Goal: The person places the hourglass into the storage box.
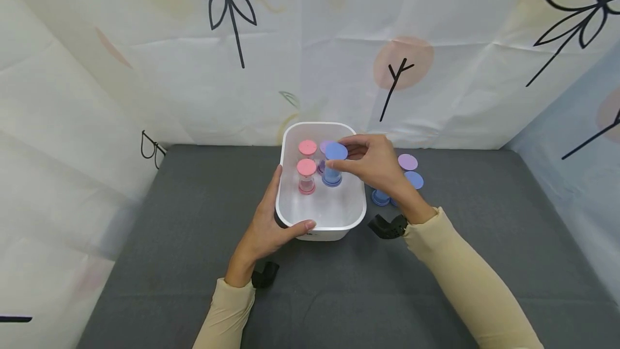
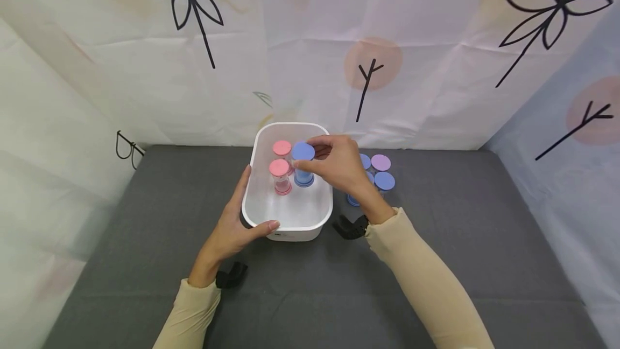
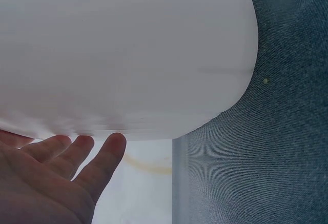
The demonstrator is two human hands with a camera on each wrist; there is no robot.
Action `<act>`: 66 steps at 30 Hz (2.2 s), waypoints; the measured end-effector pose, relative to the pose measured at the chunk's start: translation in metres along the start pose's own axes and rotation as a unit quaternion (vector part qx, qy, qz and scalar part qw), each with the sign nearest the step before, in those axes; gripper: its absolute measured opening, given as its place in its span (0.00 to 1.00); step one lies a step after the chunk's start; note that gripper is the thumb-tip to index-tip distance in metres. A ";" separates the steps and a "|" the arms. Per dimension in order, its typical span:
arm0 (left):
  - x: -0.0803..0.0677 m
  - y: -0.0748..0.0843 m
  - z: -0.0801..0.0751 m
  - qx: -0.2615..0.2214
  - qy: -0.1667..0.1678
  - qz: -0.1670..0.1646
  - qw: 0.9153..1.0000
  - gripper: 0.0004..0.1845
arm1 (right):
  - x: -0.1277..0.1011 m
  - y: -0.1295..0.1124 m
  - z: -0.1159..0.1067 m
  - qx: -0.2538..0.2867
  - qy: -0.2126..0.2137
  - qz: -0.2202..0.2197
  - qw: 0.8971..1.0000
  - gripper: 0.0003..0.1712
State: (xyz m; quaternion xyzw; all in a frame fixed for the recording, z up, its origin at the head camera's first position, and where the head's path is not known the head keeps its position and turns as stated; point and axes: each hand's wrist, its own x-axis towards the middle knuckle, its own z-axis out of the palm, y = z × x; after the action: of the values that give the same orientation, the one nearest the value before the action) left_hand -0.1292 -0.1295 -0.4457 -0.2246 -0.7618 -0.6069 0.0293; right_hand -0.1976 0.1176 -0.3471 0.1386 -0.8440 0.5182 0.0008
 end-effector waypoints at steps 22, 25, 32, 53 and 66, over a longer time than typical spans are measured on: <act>0.000 0.000 0.000 0.008 0.002 -0.010 1.000 0.65 | 0.014 0.001 0.009 -0.162 -0.065 0.006 0.985 0.31; 0.000 0.000 0.001 0.007 0.002 -0.011 1.000 0.65 | 0.017 0.001 0.009 -0.177 -0.073 0.001 0.982 0.31; 0.000 -0.001 0.000 0.005 0.002 -0.009 1.000 0.65 | 0.021 0.004 0.009 -0.185 -0.100 -0.007 0.978 0.29; 0.000 0.001 0.000 0.004 0.003 -0.012 1.000 0.65 | 0.029 0.009 0.015 -0.283 -0.148 -0.068 0.945 0.23; 0.000 0.002 0.001 0.007 0.002 -0.014 1.000 0.65 | 0.028 0.010 0.020 -0.337 -0.148 -0.077 0.927 0.20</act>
State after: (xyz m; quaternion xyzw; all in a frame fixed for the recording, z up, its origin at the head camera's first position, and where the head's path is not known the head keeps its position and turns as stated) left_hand -0.1283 -0.1282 -0.4446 -0.2126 -0.7688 -0.6026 0.0234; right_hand -0.2240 0.0978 -0.3607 0.2697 -0.9460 0.1755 -0.0379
